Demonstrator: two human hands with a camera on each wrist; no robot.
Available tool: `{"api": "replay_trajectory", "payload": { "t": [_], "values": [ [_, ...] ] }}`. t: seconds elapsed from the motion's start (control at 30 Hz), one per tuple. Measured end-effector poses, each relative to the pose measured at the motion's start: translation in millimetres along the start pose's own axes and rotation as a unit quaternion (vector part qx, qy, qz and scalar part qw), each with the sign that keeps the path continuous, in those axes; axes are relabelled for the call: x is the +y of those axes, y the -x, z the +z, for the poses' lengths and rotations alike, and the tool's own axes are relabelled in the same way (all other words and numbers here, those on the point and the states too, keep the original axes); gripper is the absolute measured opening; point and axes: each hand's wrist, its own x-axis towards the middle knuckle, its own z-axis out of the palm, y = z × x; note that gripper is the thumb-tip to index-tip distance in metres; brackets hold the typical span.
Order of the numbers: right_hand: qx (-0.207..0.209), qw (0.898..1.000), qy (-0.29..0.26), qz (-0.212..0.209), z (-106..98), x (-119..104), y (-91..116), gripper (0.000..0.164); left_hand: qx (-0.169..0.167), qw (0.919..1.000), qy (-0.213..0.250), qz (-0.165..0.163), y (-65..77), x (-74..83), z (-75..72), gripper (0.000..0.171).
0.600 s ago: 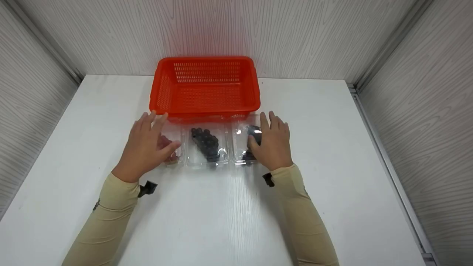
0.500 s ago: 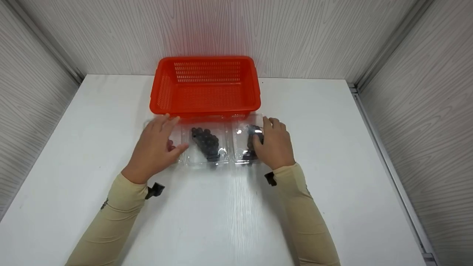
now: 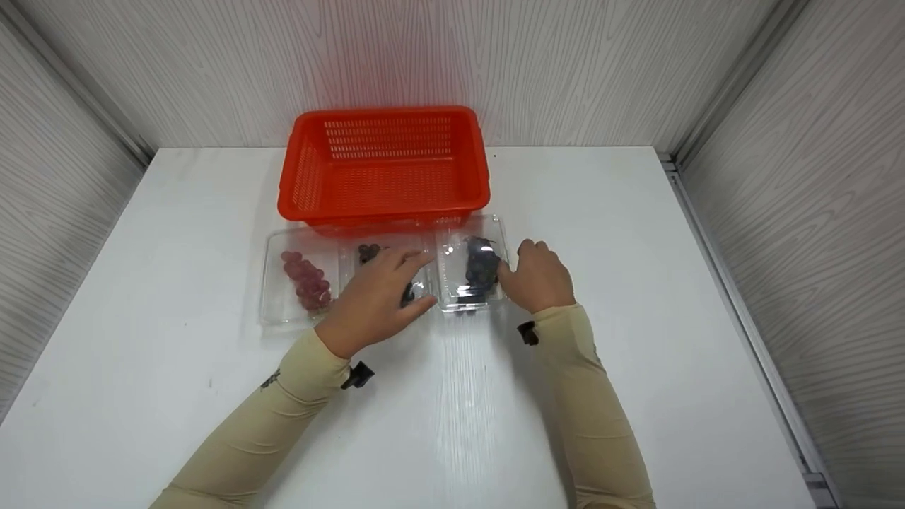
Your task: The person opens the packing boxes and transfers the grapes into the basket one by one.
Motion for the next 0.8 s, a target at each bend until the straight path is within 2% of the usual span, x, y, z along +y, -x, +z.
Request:
{"api": "replay_trajectory", "payload": {
  "t": [0.2, 0.33, 0.6, 0.8],
  "values": [
    [-0.044, 0.998, 0.025, 0.029, -1, -2, -1, 0.059, -0.053, 0.9982, -0.027, 0.005, -12.9, 11.2, 13.6, 0.067],
    [-0.074, 0.996, 0.037, 0.033, 1, -2, 1, 0.061, -0.082, 0.9954, -0.049, 0.008, -17.5, 14.6, 22.7, 0.072],
    [-0.102, 0.994, 0.021, 0.043, 5, -5, 2, 0.065, -0.095, 0.9930, -0.069, 0.017, -16.5, 9.0, 35.4, 0.065],
    [-0.126, 0.991, 0.004, 0.043, 11, -7, -1, 0.065, -0.090, 0.9935, -0.068, 0.017, -14.6, 1.6, 36.5, 0.062]
  ]
}}
